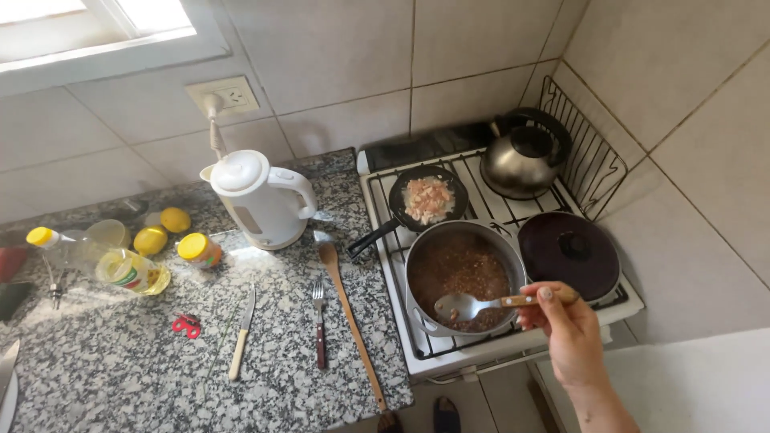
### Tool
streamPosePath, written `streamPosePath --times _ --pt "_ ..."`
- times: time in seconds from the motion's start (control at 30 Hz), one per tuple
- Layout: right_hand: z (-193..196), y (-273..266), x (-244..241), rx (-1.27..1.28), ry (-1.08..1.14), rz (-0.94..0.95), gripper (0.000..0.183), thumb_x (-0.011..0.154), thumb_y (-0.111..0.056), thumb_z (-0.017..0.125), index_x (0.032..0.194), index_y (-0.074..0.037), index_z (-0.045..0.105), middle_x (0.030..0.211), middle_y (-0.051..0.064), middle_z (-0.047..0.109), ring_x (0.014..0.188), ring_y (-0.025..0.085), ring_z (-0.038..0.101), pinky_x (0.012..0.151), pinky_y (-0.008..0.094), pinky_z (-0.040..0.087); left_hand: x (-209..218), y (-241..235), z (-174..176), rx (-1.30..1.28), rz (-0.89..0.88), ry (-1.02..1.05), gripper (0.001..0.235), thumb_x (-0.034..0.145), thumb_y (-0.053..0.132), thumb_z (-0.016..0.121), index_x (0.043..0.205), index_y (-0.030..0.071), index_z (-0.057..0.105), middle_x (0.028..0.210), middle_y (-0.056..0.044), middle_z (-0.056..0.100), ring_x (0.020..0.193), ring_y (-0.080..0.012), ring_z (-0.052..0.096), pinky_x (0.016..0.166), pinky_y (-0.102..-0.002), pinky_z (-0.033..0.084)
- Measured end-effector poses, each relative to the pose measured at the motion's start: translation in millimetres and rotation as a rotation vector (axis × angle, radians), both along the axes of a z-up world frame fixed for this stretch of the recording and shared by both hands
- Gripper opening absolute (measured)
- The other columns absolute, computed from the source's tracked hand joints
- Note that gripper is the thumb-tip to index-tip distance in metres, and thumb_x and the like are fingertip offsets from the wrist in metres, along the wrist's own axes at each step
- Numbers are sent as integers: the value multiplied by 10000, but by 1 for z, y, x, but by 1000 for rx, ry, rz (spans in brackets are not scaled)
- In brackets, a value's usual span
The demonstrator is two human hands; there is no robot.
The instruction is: The person stirs a pot of beans on the stove, adds hot water from an electric kettle, and covers the pot. They then move to the sink area, wash a cucumber, and slice it into rounds on a cutting board using a knife.
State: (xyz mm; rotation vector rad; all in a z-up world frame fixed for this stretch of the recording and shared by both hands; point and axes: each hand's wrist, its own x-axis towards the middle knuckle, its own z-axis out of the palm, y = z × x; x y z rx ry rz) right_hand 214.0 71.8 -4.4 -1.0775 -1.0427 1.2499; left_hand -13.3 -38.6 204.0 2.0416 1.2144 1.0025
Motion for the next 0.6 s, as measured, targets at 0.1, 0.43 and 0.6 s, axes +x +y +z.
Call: streamPosePath --times 0.1,0.43,0.6 --pt "24 9 1 -51 -163 -50 215 920 -154 532 980 34 618 793 165 647 642 224 608 615 313 529 -19 37 -5 126 -188 -258 67 849 204 642 815 151 666 827 29 687 762 -150 669 771 -294 542" --pt "-20 30 8 -55 -1100 537 179 820 -320 620 944 -257 734 869 -49 627 824 83 609 765 248 465 -49 40 -179 -474 489 -346 154 785 193 666 879 121 764 871 0 759 594 -73 551 534 -192 465" --pt "-94 59 -12 303 -1157 559 186 800 -302 647 980 -306 693 839 -64 640 801 103 555 760 285 450 -49 21 -197 -693 583 -521 152 775 149 688 856 49 768 858 -54 756 630 -123 581 584 -239 487"
